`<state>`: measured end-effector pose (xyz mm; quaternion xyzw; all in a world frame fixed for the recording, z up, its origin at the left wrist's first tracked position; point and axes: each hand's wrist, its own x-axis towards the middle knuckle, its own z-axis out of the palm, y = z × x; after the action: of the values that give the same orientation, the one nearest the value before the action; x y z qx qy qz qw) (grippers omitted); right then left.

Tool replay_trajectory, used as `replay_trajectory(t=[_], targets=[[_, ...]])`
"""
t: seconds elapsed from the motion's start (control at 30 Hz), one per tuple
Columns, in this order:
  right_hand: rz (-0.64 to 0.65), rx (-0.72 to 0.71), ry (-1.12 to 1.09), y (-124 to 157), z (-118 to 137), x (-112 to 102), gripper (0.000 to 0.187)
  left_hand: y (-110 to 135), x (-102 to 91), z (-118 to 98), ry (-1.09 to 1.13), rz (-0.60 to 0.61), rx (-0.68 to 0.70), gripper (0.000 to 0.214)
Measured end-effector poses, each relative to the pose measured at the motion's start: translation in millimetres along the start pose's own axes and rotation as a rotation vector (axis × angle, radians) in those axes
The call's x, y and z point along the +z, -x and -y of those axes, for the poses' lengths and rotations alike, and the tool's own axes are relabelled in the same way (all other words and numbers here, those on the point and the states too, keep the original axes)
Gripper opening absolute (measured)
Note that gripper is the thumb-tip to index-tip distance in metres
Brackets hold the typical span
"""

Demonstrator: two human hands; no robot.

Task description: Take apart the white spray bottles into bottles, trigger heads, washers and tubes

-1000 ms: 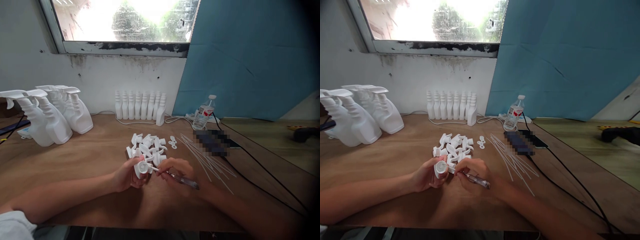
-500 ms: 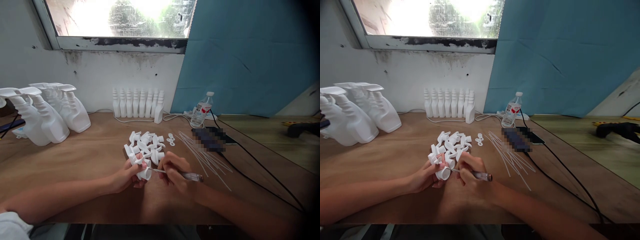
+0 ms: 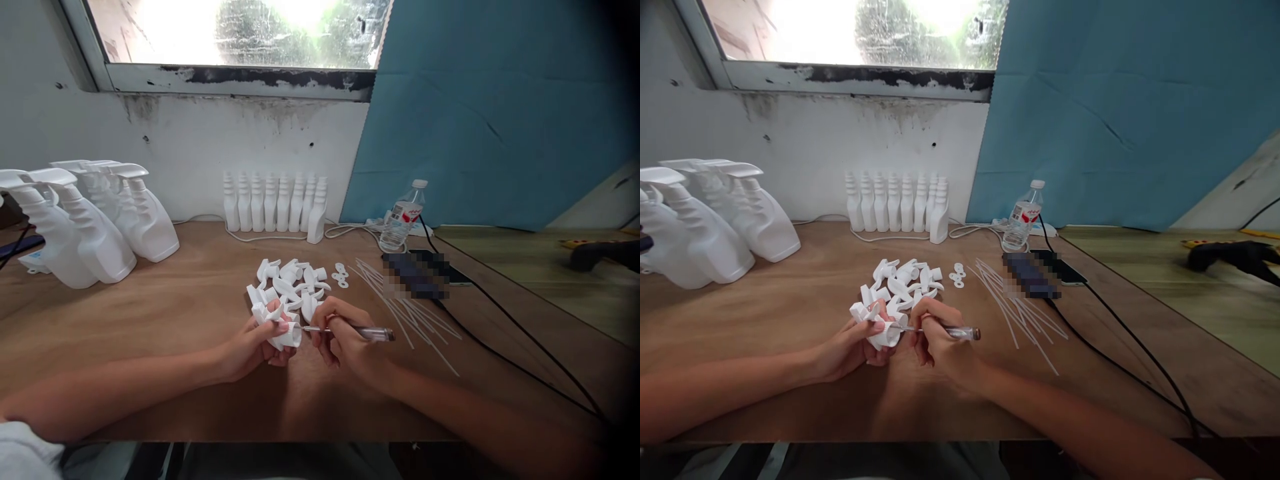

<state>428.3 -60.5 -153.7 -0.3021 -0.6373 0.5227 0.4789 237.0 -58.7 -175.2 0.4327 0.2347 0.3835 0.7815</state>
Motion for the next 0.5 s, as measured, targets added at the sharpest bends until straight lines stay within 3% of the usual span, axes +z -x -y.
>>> replay_trajectory(t=[0.13, 0.4, 0.5], targets=[[0.027, -0.012, -0.105, -2, -5, -1, 0.014, -4, -4.3, -1, 0.051, -0.007, -0.061, 0.023], [0.094, -0.161, -0.057, 1, -15, -3, 0.019, -6, -6.8, -2, 0.099, 0.064, -0.052, 0.016], [0.110, -0.303, 0.040, 2, -19, -3, 0.022, -7, -8.1, -2, 0.135, 0.086, -0.058, 0.016]])
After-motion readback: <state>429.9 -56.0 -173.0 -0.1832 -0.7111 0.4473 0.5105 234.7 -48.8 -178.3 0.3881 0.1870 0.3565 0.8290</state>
